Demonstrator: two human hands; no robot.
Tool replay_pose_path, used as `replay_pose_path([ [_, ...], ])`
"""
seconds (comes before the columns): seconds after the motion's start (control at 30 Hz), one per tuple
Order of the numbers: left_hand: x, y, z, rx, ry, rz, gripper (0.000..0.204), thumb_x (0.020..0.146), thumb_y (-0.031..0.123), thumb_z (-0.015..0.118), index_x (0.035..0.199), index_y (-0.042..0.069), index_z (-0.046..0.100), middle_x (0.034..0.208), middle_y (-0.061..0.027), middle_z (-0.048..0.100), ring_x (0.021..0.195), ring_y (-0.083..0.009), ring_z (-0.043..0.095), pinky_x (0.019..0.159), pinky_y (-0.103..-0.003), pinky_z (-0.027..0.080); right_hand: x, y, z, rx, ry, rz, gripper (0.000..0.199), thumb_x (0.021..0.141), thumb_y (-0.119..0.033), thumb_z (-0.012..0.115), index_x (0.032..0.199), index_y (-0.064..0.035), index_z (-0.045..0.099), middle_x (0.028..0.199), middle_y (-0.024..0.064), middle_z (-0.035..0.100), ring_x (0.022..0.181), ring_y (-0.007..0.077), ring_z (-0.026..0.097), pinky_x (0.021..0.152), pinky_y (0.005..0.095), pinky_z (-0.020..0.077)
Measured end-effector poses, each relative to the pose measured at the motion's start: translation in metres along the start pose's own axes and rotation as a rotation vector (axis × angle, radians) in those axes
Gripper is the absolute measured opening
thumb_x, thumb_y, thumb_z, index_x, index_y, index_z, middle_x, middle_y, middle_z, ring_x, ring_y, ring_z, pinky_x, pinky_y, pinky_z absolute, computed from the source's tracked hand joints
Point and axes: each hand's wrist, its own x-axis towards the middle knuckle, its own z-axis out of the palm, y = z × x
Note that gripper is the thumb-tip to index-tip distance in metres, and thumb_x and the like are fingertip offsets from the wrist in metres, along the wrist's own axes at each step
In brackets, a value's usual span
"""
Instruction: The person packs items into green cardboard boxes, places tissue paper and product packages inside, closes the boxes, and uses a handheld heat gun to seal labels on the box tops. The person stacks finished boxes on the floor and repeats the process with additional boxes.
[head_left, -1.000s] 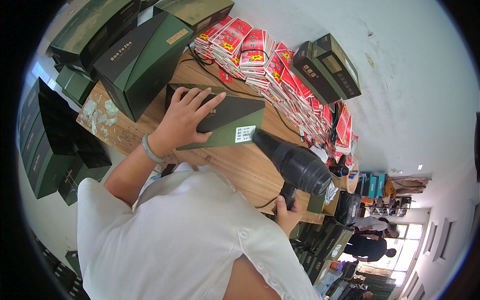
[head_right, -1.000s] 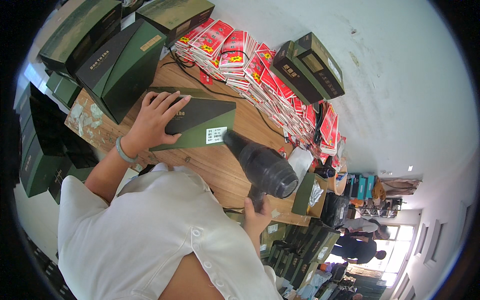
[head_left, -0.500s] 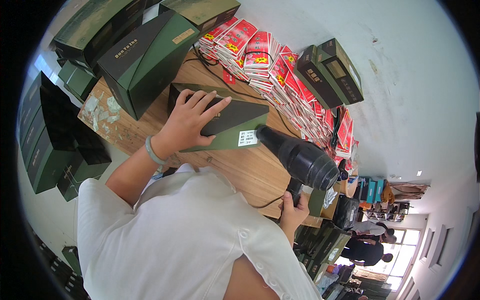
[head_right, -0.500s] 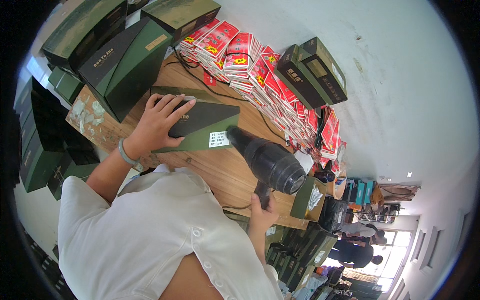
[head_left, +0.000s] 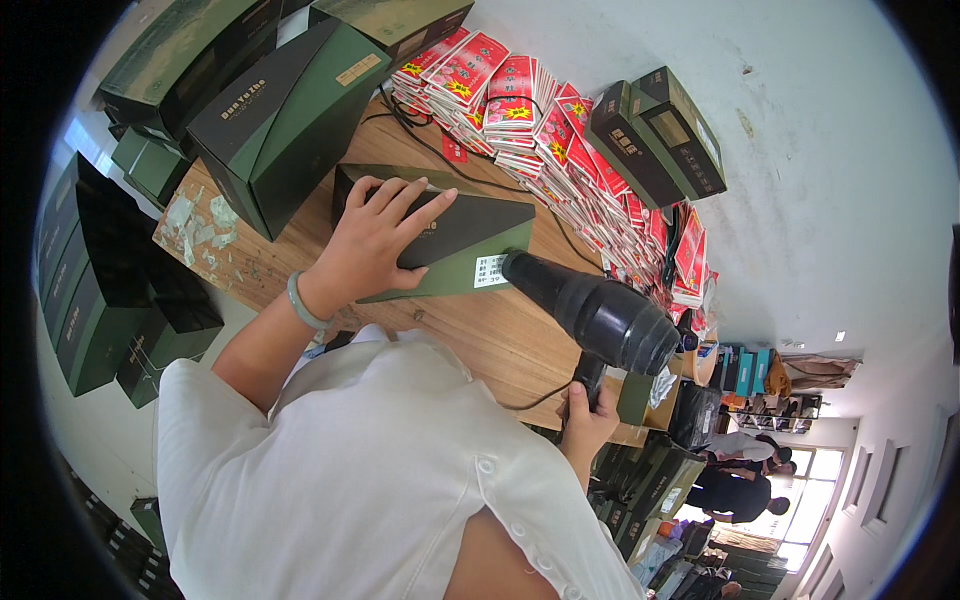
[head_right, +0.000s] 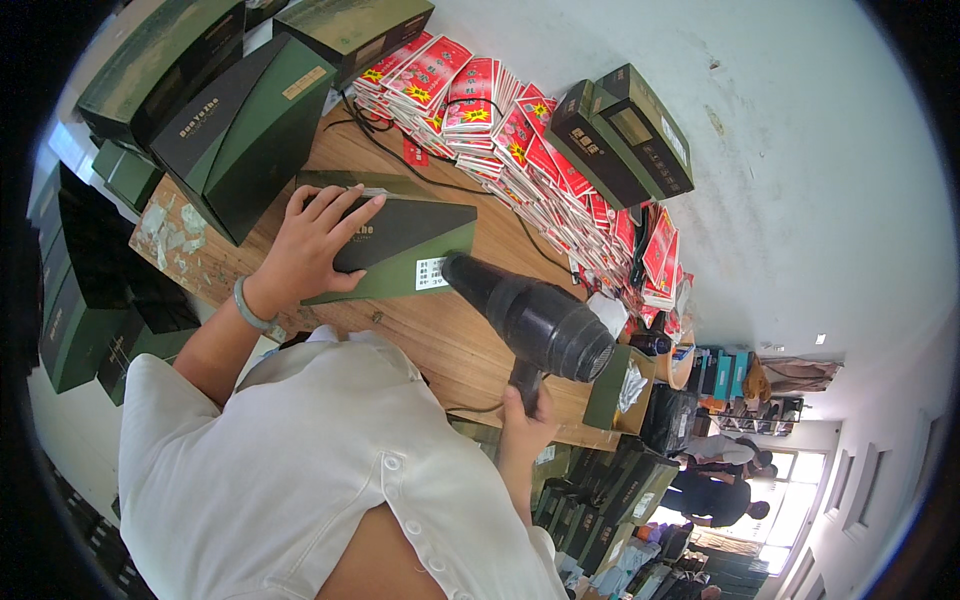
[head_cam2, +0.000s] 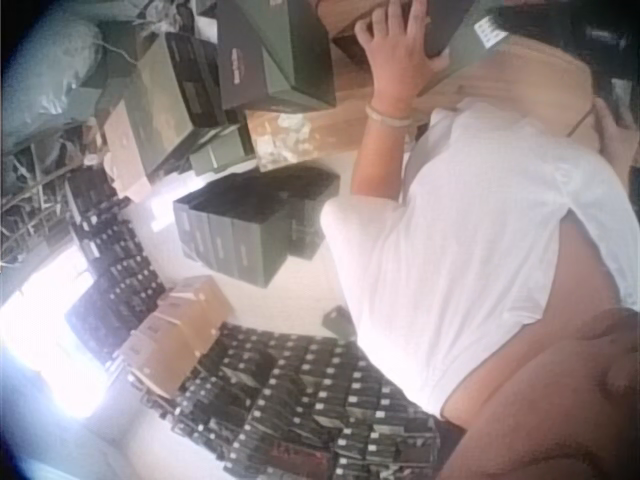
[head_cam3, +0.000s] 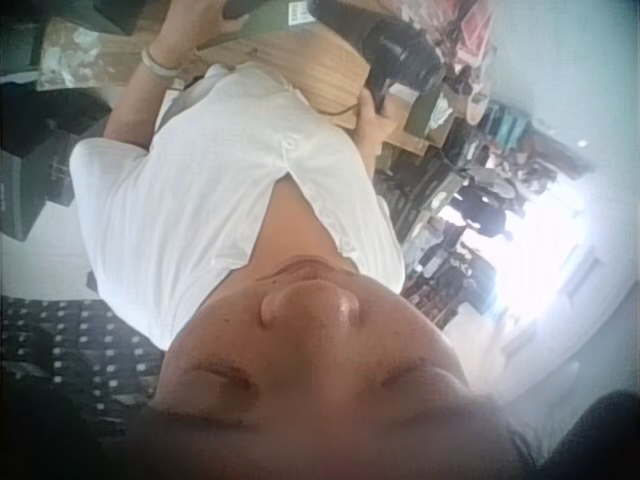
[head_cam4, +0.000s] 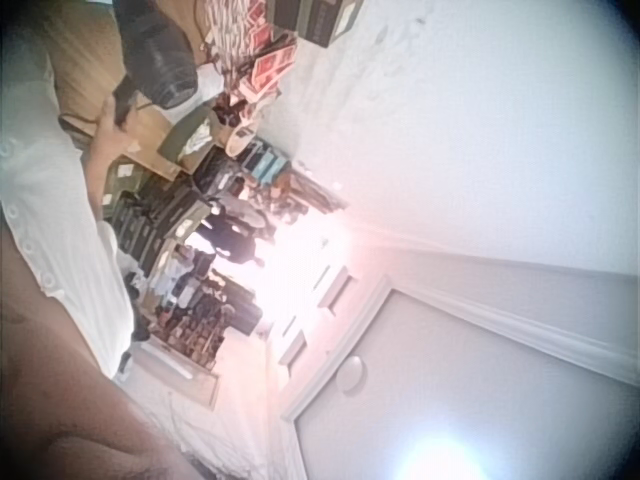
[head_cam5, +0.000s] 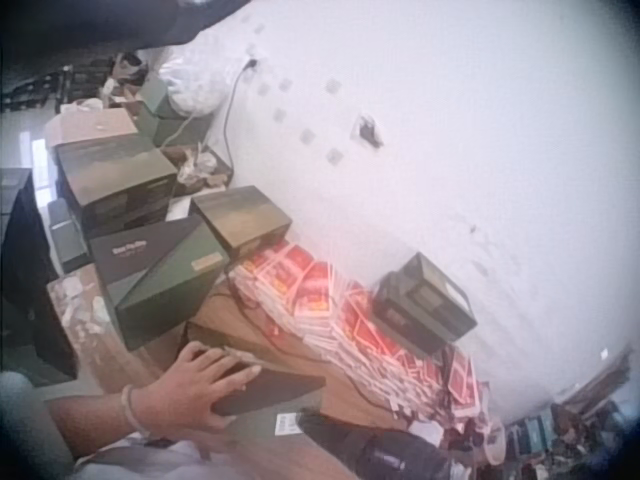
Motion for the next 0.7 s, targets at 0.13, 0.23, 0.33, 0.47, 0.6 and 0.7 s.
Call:
replay_pose_path([
  [0.13, 0.001, -0.001, 0.001, 0.012, -0.004, 0.002, 0.093, 0.059, 0.033, 0.079, 0.142, 0.015, 0.043, 0.125, -0.0139, 0.053, 0.111, -0.0274, 0.049, 0.099, -0.045, 0.033, -0.008, -0.003, -0.006, -0.031, 0.012, 0.046, 0.039, 0.079, -0.01, 0.077, 0.114, 0.0024, 0.063, 0.08, 0.002, 0.062, 0.06, 0.0072, 0.051, 0.053, 0.0219, 0.0415],
  [0.23, 0.002, 0.0, 0.0, 0.007, 0.005, 0.003, 0.092, 0.059, 0.034, 0.079, 0.142, 0.015, 0.043, 0.126, -0.0138, 0.053, 0.111, -0.0273, 0.049, 0.099, -0.045, 0.033, -0.013, 0.004, -0.015, -0.027, -0.018, 0.06, 0.04, 0.078, -0.01, 0.077, 0.114, 0.0022, 0.063, 0.082, 0.0017, 0.063, 0.061, 0.0068, 0.051, 0.054, 0.0218, 0.0421],
  [0.33, 0.003, -0.001, -0.001, 0.01, -0.004, -0.001, 0.092, 0.06, 0.034, 0.079, 0.142, 0.014, 0.043, 0.126, -0.0137, 0.053, 0.111, -0.0272, 0.049, 0.099, -0.045, 0.033, -0.016, 0.013, -0.013, -0.055, 0.024, 0.007, 0.041, 0.078, -0.01, 0.078, 0.114, 0.0024, 0.064, 0.081, 0.0012, 0.063, 0.061, 0.0066, 0.052, 0.054, 0.0215, 0.0419],
  [0.47, 0.004, -0.003, -0.001, -0.002, -0.011, -0.003, 0.092, 0.057, 0.031, 0.078, 0.141, 0.012, 0.044, 0.128, -0.0125, 0.052, 0.114, -0.0281, 0.049, 0.101, -0.045, 0.032, -0.018, 0.016, -0.016, -0.035, 0.041, 0.013, 0.04, 0.077, -0.009, 0.078, 0.113, 0.0023, 0.063, 0.077, 0.0007, 0.062, 0.061, 0.0067, 0.052, 0.054, 0.0206, 0.0409],
  [0.6, 0.004, -0.005, 0.003, 0.003, -0.001, 0.016, 0.092, 0.058, 0.033, 0.079, 0.141, 0.013, 0.044, 0.126, -0.0132, 0.053, 0.111, -0.0268, 0.049, 0.099, -0.044, 0.033, -0.022, 0.012, -0.014, -0.03, 0.02, 0.046, 0.041, 0.077, -0.008, 0.078, 0.113, 0.0025, 0.063, 0.078, 0.0013, 0.063, 0.063, 0.0076, 0.053, 0.056, 0.0203, 0.0415],
  [0.7, 0.003, -0.004, -0.001, 0.008, -0.002, 0.012, 0.092, 0.058, 0.034, 0.079, 0.14, 0.012, 0.044, 0.125, -0.0131, 0.053, 0.111, -0.0268, 0.049, 0.099, -0.044, 0.033, -0.022, 0.011, -0.018, -0.035, -0.02, 0.031, 0.04, 0.076, -0.009, 0.079, 0.111, 0.0026, 0.063, 0.08, 0.0027, 0.063, 0.064, 0.0079, 0.054, 0.057, 0.021, 0.0421],
])
